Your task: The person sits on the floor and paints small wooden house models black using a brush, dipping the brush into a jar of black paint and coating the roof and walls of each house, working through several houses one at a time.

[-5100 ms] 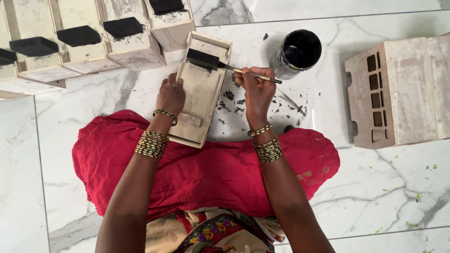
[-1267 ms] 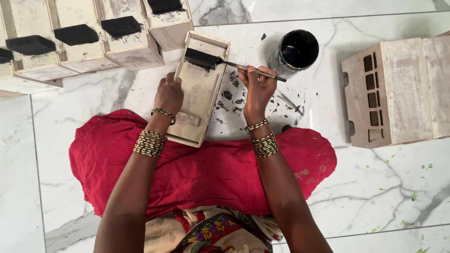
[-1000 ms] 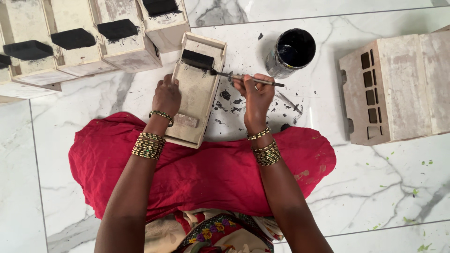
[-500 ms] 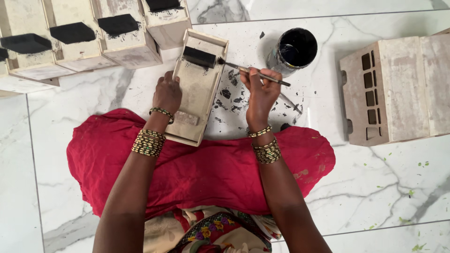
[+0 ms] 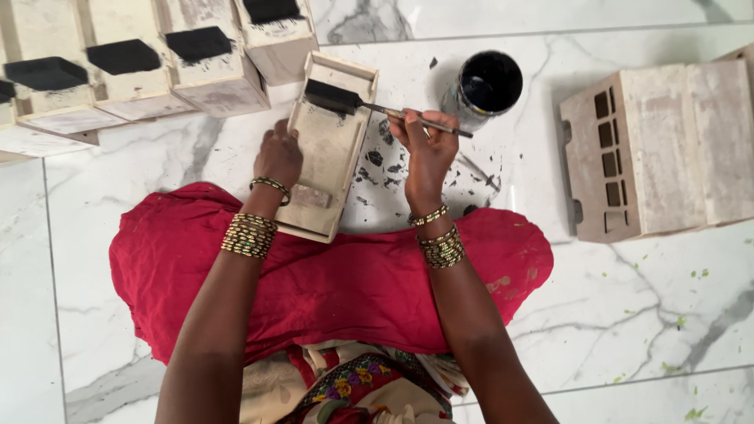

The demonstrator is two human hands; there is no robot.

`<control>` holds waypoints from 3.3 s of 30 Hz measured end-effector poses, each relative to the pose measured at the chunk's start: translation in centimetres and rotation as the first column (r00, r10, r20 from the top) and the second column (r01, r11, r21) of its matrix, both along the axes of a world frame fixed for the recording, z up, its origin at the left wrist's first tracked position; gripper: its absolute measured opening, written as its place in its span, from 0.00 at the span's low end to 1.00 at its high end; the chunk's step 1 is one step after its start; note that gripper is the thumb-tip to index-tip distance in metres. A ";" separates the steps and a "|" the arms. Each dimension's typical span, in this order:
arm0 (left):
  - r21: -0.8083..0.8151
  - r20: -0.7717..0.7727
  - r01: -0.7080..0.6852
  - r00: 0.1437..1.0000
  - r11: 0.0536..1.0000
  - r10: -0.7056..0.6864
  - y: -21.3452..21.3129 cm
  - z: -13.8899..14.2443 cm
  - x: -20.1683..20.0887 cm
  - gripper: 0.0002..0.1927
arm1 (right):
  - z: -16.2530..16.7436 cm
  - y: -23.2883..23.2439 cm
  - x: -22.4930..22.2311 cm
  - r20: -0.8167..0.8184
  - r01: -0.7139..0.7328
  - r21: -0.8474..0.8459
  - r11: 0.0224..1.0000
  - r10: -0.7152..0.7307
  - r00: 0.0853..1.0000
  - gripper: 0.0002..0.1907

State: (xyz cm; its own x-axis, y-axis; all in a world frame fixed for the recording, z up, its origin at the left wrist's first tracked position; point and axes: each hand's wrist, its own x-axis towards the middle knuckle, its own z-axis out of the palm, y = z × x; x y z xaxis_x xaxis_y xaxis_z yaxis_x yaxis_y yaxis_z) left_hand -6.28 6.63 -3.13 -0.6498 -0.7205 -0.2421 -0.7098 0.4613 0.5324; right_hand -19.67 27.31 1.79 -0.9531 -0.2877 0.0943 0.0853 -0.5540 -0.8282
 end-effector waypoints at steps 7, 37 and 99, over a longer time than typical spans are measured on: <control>0.011 0.029 0.020 0.999 1.000 -0.021 1.5 1.5 -0.2 0.22 | 3.3 1.5 1.2 -0.236 0.067 0.087 0.994 -0.044 0.971 0.09; 0.751 -0.320 -0.078 0.825 0.656 0.465 6.2 -3.2 6.7 0.49 | 8.0 8.6 -6.5 -0.128 0.310 -0.061 0.949 -0.316 0.940 0.11; 0.001 -0.762 -0.094 0.645 0.996 0.062 -0.5 -0.5 9.9 0.18 | -2.6 11.1 -2.2 0.286 0.092 -0.352 0.931 0.014 0.958 0.04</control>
